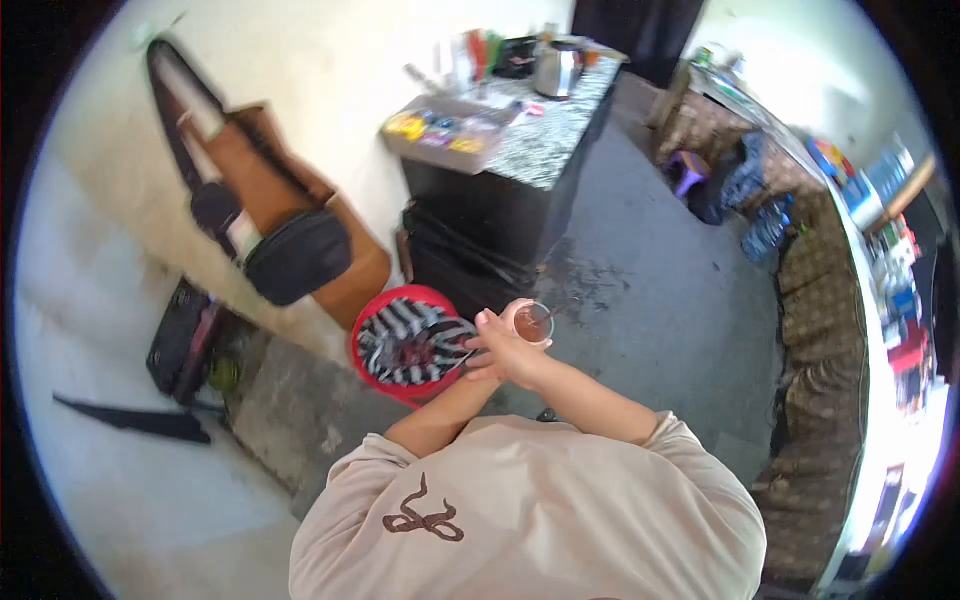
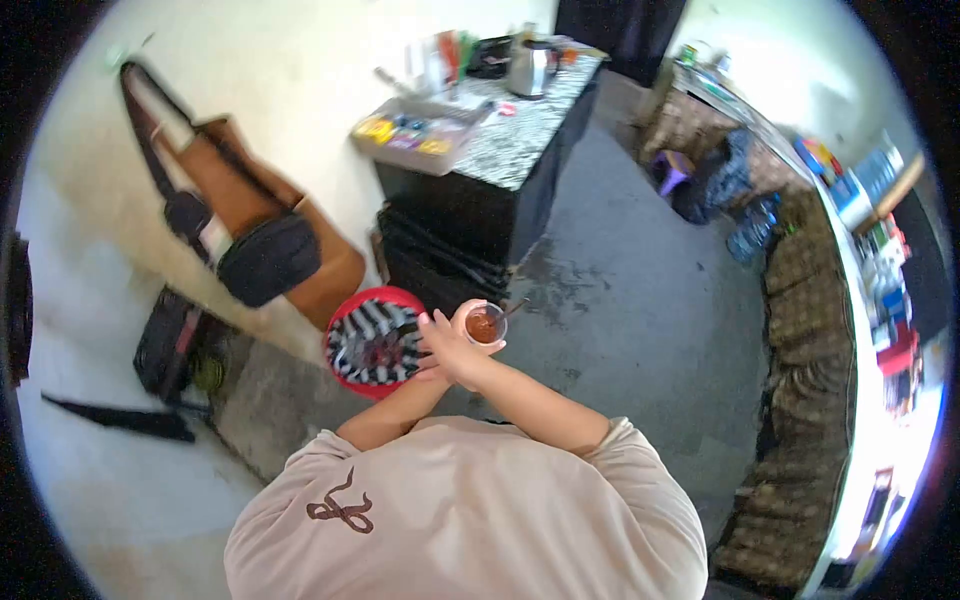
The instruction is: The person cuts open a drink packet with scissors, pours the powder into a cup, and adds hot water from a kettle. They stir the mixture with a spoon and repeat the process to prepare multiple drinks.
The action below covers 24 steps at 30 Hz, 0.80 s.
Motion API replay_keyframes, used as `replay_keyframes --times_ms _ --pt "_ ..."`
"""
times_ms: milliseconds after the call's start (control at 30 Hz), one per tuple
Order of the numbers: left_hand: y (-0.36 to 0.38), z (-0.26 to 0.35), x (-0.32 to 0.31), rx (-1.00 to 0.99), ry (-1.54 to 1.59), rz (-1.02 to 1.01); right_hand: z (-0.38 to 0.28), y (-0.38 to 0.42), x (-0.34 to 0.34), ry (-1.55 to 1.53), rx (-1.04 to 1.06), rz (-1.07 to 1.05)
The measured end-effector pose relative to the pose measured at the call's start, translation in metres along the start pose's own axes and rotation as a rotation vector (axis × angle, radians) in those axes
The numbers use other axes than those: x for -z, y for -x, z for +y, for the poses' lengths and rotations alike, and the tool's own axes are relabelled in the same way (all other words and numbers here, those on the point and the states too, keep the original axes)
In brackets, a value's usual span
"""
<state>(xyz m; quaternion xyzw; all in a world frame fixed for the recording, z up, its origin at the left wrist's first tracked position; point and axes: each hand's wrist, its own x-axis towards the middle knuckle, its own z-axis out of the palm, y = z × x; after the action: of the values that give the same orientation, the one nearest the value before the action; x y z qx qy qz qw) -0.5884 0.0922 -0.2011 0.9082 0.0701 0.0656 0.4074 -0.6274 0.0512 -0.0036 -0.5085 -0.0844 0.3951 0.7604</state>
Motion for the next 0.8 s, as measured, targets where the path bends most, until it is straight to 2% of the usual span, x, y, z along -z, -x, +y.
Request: replay_keyframes --times_ms 33,100,167,200,233,333,367,467,500,567,600,633,667,733,800 --pt "-0.009 0.018 0.003 -0.154 0.219 -0.094 -0.005 -0.001 0.02 0.289 0.122 0.124" --pt "-0.017 0.076 -0.005 -0.306 0.44 -0.003 -0.015 0.001 0.067 1.054 0.298 0.52" --pt "-0.017 0.148 -0.011 -0.437 0.516 0.098 -0.032 0.023 0.1 1.44 0.481 0.728" --pt "-0.025 0.161 -0.03 -0.479 0.533 0.055 -0.042 0.037 0.114 1.536 0.598 0.769" --pt "-0.032 0.174 -0.05 -0.519 0.551 0.011 -0.06 0.054 0.131 1.566 0.765 0.69" --pt "-0.044 0.204 -0.114 -0.495 0.624 -0.177 -0.085 0.096 0.169 1.165 0.648 0.394" --pt "-0.045 0.216 -0.13 -0.464 0.668 -0.203 -0.082 0.092 0.183 0.711 0.501 0.317" --pt "-0.048 0.237 -0.176 -0.474 0.732 -0.218 -0.093 0.104 0.216 1.093 0.165 0.623" --pt "-0.048 0.245 -0.183 -0.496 0.648 -0.221 -0.095 0.104 0.22 1.281 0.412 0.808" --pt "-0.052 0.259 -0.191 -0.545 0.484 -0.215 -0.101 0.119 0.231 1.48 0.426 0.861" --pt "-0.055 0.265 -0.196 -0.505 0.553 -0.269 -0.112 0.128 0.235 1.583 0.438 0.884" --pt "-0.058 0.267 -0.201 -0.467 0.618 -0.323 -0.115 0.131 0.244 1.506 0.516 0.821" --pt "-0.063 0.27 -0.206 -0.429 0.68 -0.379 -0.109 0.126 0.259 1.235 0.664 0.7" --pt "-0.074 0.28 -0.211 -0.387 0.636 -0.417 -0.097 0.106 0.288 0.509 0.665 0.405" --pt "-0.091 0.281 -0.222 -0.39 0.606 -0.44 -0.11 0.119 0.301 1.039 0.619 0.686"
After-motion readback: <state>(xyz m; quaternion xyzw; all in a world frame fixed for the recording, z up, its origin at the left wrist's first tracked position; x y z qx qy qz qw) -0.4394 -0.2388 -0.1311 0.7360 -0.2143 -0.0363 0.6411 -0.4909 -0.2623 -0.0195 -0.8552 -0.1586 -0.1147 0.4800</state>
